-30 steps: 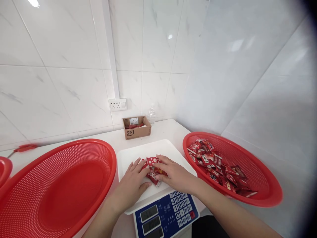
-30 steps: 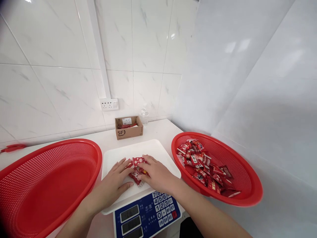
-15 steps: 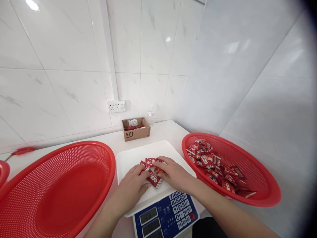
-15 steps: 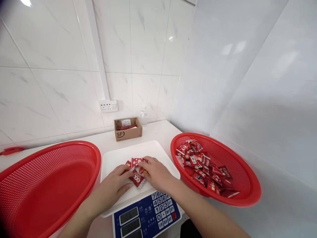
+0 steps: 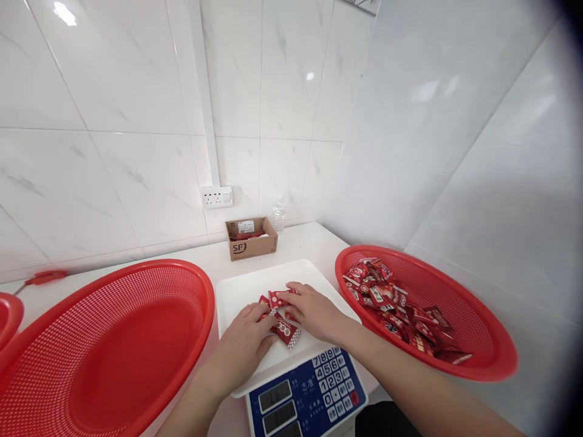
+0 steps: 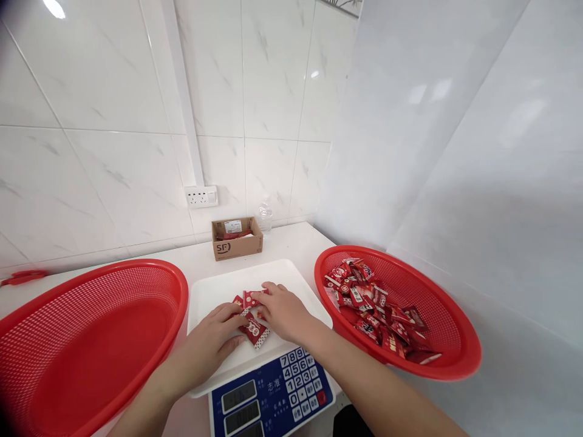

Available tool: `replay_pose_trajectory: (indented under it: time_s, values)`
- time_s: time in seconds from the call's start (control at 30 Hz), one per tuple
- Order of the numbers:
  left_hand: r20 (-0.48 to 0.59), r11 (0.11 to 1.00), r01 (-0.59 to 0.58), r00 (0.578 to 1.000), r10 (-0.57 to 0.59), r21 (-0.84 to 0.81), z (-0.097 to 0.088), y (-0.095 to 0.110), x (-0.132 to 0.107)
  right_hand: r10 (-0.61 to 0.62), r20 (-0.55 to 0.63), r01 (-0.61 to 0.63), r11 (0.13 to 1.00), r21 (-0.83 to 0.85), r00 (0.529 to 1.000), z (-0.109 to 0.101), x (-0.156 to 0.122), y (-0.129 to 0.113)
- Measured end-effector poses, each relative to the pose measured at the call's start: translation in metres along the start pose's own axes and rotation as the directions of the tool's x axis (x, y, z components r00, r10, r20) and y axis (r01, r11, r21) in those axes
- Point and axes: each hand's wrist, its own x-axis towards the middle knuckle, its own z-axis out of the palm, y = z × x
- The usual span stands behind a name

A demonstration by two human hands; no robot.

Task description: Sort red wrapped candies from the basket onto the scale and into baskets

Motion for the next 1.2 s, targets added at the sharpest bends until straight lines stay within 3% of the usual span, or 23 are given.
replay_pose_trajectory:
  time_s: [0.47, 0.67, 0.87, 1.2]
  values:
    - [0.012, 0.999, -0.006, 1.0, 0.005, 0.045, 0.001, -0.002, 0.0, -0.071, -0.029, 0.074, 0.993, 0.089, 0.997, 0.002, 0.013, 0.013]
    - [0.005, 0.998, -0.028, 1.0, 0.028, 0.05, 0.001, -0.001, 0.0, -0.058, -0.028, 0.061, 0.992, 0.112, 0.998, -0.003, 0.004, 0.011]
    - [-0.016, 0.999, -0.018, 1.0, 0.019, 0.048, 0.001, 0.001, 0.001, -0.077, 0.051, 0.071, 0.992, 0.108, 0.996, -0.007, -0.003, 0.007]
    - [0.014, 0.997, -0.02, 1.0, 0.019, 0.077, 0.006, -0.003, 0.0, -0.025, 0.032, 0.02, 0.989, 0.143, 0.999, -0.012, -0.01, 0.004]
